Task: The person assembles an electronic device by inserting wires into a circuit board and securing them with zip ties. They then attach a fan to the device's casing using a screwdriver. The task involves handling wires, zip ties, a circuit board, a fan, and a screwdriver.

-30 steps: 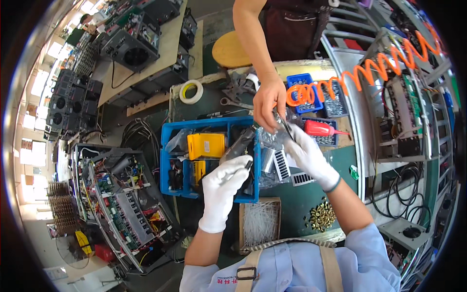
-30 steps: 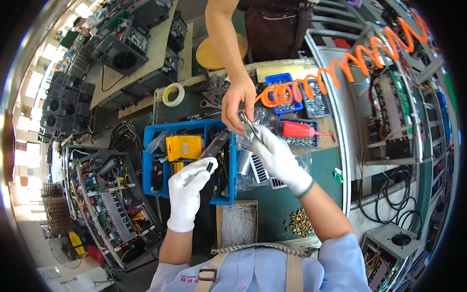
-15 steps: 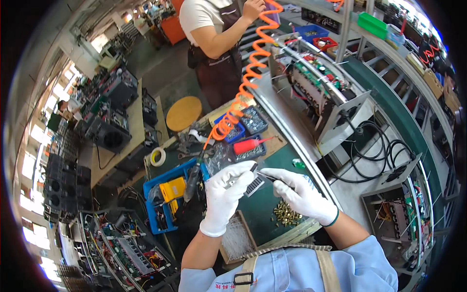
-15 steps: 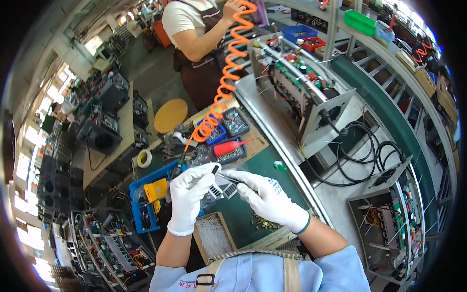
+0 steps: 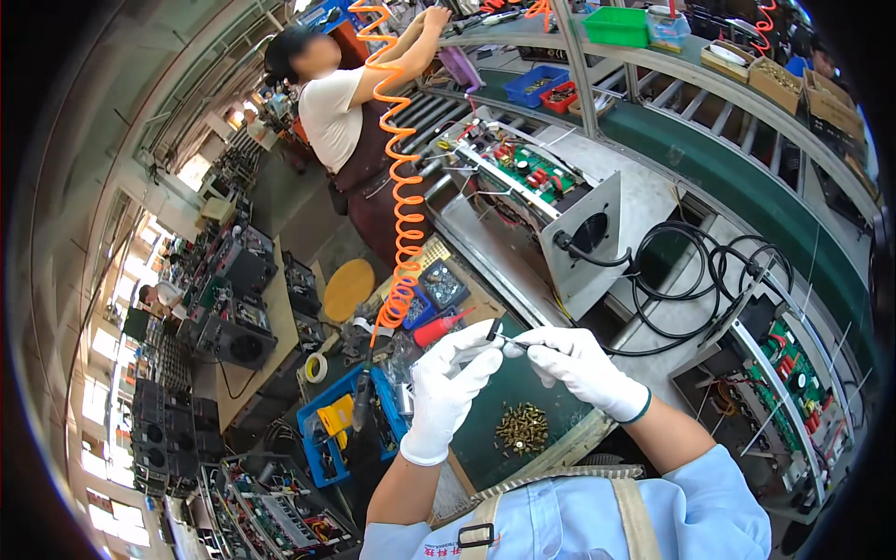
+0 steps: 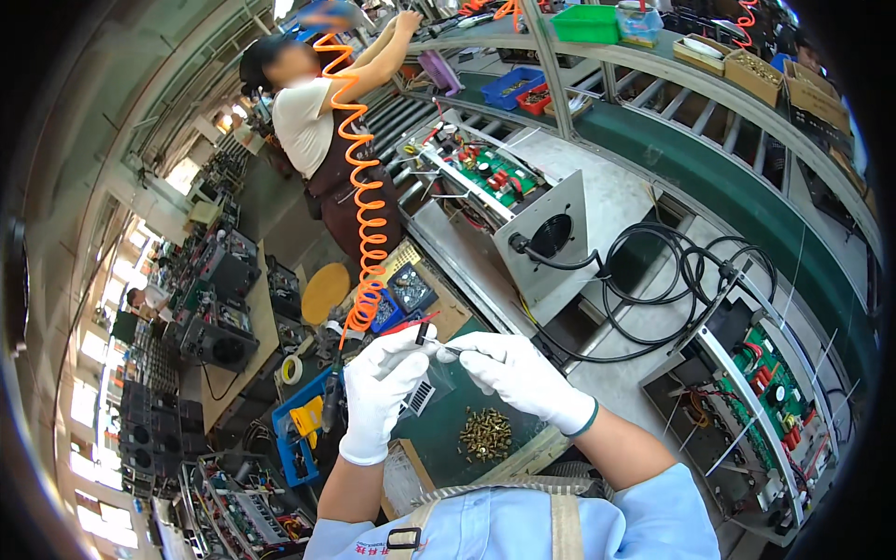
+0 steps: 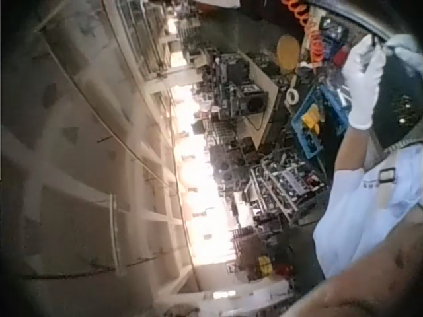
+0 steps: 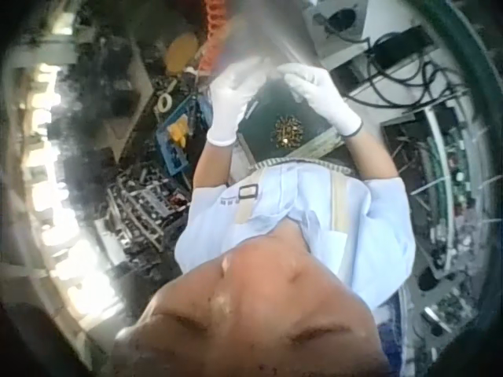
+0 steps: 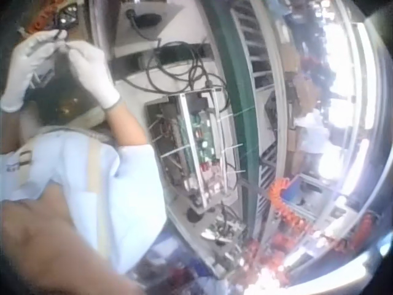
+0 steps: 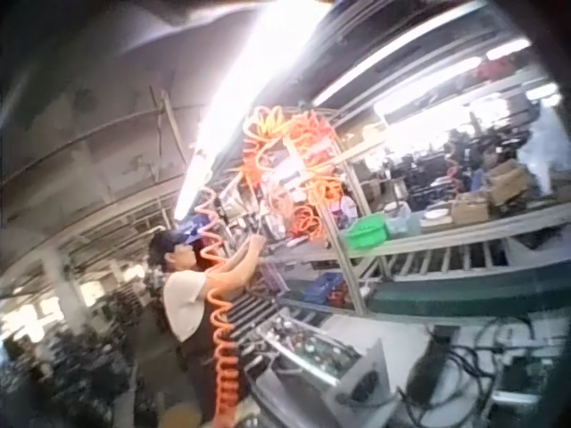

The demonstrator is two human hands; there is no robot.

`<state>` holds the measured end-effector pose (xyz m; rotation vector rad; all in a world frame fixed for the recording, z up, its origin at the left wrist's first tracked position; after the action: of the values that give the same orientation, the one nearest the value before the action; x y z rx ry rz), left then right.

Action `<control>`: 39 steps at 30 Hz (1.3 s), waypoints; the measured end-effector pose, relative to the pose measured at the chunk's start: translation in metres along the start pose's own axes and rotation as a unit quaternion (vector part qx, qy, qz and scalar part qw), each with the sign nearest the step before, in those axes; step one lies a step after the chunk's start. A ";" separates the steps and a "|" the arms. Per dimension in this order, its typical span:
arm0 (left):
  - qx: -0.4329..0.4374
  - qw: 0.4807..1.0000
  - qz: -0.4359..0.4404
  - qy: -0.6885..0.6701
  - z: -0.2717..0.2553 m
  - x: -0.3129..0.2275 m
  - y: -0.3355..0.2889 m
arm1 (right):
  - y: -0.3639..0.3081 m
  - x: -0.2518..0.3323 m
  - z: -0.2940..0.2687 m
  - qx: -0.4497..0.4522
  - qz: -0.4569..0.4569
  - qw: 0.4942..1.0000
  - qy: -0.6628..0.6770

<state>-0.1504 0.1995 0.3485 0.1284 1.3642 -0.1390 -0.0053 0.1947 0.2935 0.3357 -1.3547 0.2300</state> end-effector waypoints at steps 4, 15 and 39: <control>0.013 1.000 -0.006 0.014 0.007 0.002 0.005 | 0.001 -0.001 -0.006 0.024 0.010 0.999 0.030; -0.072 0.993 -0.013 0.087 -0.076 -0.009 -0.025 | 0.044 -0.019 0.070 0.155 0.035 0.987 -0.016; -0.111 0.989 0.037 0.086 -0.140 -0.015 -0.048 | 0.066 -0.027 0.128 0.195 0.009 0.969 -0.149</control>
<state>-0.2964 0.1766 0.3350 0.0025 1.5348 0.0883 -0.1503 0.2099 0.2968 0.7103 -1.6072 0.4798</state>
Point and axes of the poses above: each hand's wrist, its own y-axis towards the middle knuckle, its own z-axis out of the palm, x = y × z, the point moved 8 cm from there along y, towards the middle knuckle, and after that the axes turned 9 degrees about -y, right-handed, at the moved point
